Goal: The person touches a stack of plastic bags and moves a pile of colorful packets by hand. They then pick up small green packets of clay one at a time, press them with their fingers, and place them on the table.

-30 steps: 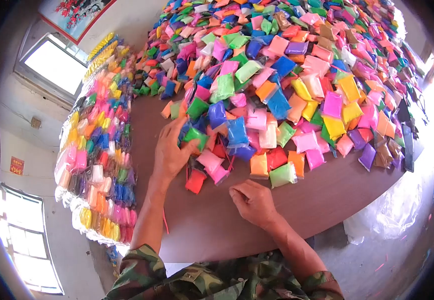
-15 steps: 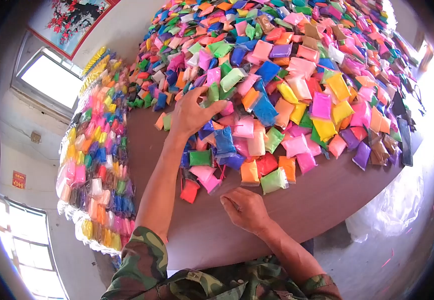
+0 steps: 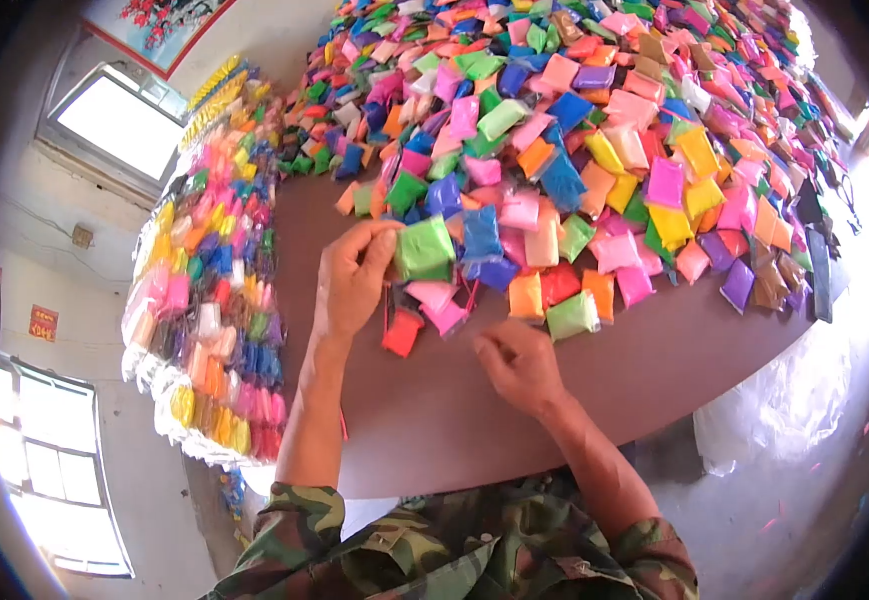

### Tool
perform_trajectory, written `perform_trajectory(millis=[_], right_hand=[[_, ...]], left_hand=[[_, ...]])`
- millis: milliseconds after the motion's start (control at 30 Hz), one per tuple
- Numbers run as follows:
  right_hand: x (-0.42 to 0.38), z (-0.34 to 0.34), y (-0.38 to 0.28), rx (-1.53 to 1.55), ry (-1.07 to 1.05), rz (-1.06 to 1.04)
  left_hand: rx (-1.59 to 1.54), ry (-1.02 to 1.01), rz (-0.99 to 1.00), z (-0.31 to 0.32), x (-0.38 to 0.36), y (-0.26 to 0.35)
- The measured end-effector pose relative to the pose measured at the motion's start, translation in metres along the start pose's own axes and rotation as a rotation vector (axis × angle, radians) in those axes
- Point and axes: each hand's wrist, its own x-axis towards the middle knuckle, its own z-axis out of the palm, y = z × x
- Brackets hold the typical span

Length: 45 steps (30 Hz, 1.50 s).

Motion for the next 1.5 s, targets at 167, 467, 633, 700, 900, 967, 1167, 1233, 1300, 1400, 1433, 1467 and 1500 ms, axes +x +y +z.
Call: perform_trajectory(millis=[167, 467, 633, 700, 900, 967, 1167, 1233, 1300, 1400, 1433, 1467, 1500], right_hand=[[-0.005, -0.009, -0.030, 0.384, -0.088, 0.222], [-0.076, 0.011, -0.029, 0.267, -0.199, 0.287], [-0.095, 0.023, -0.036, 0.026, -0.138, 0.180], [-0.097, 0.027, -0.038, -0.011, -0.114, 0.135], [-0.090, 0.022, -0.029, -0.104, -0.234, 0.219], [-0.088, 0.024, -0.028, -0.045, -0.213, 0.208], [-0.090, 0.028, -0.033, 0.064, -0.061, 0.191], [-0.093, 0.027, -0.031, 0.065, -0.057, 0.207], [-0.091, 0.027, -0.033, -0.014, -0.093, 0.169], [-0.088, 0.032, -0.040, -0.016, -0.090, 0.130], [-0.089, 0.035, -0.041, 0.004, -0.079, 0.126], [-0.087, 0.035, -0.040, -0.035, -0.096, 0.063], [-0.084, 0.034, -0.037, -0.073, -0.113, 0.008]], left_hand=[[-0.025, -0.107, 0.034, 0.023, -0.084, -0.008], [-0.462, -0.055, -0.482, 0.056, -0.205, -0.040], [-0.366, 0.054, -0.431, 0.057, -0.225, -0.029], [-0.184, 0.105, -0.309, 0.055, -0.226, -0.024], [0.059, 0.176, -0.043, 0.049, -0.227, -0.018], [0.056, 0.165, -0.042, 0.047, -0.226, -0.017], [-0.532, 0.111, -0.455, 0.066, -0.233, -0.037], [-0.595, 0.077, -0.475, 0.065, -0.234, -0.043], [-0.582, 0.051, -0.488, 0.065, -0.236, -0.050], [-0.448, 0.040, -0.448, 0.064, -0.235, -0.059], [-0.404, 0.042, -0.408, 0.061, -0.233, -0.058], [-0.360, 0.041, -0.373, 0.059, -0.233, -0.057], [-0.358, 0.035, -0.380, 0.055, -0.231, -0.054]])
